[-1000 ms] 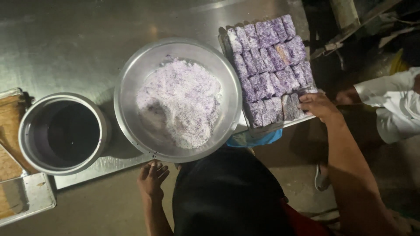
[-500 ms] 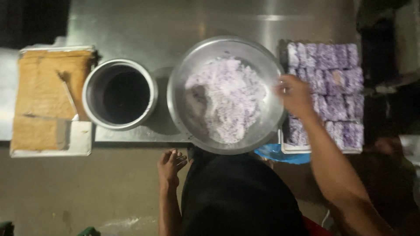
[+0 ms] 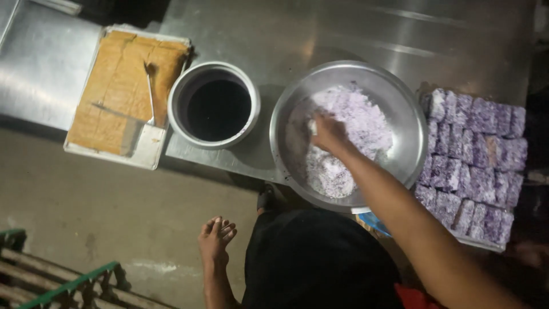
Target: The recorder is dipping sliced pastries into a dark purple syrup using tongs, then coating them in a white powder (likely coconut or sugar) and arranging them on a tray.
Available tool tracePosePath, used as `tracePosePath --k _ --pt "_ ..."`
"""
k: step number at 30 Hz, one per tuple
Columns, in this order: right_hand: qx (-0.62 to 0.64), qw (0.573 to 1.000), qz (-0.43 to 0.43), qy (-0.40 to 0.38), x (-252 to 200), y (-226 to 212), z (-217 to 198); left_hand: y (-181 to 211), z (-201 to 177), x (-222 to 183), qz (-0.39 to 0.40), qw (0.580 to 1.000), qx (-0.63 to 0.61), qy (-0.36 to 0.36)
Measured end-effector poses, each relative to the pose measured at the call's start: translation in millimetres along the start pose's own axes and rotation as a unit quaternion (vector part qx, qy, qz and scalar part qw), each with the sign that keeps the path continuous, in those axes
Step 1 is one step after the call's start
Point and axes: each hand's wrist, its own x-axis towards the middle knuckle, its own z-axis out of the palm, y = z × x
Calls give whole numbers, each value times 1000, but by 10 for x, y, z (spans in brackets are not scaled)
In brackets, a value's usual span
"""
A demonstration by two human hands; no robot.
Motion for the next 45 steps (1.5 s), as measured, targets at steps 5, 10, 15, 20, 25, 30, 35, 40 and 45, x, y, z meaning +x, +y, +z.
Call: tracePosePath --k 5,10,15,20,25,30,35,40,45 --pt "105 986 51 118 -420 199 -420 -60 106 69 -22 1000 -1 -11" --pt "73 982 -102 139 -723 455 -643 -41 393 153 -12 999 24 -33" --pt "97 985 18 138 -539 469 -483 101 652 208 -20 995 41 -87" --pt "25 996 82 -21 -417 14 -436 254 768 228 -10 991 73 -109" --pt "-55 998 8 -21 -631 -71 -528 146 632 401 -8 990 71 -123" --pt "20 997 19 71 -681 96 -498 91 658 482 -41 988 80 -126" --pt "209 969 83 104 -1008 231 -656 224 978 372 -50 978 135 -151" --pt "425 887 105 147 -1460 774 -660 310 1285 346 -42 966 174 -189" --pt "415 856 192 240 -2544 1489 -1211 187 1346 441 -25 961 145 -235"
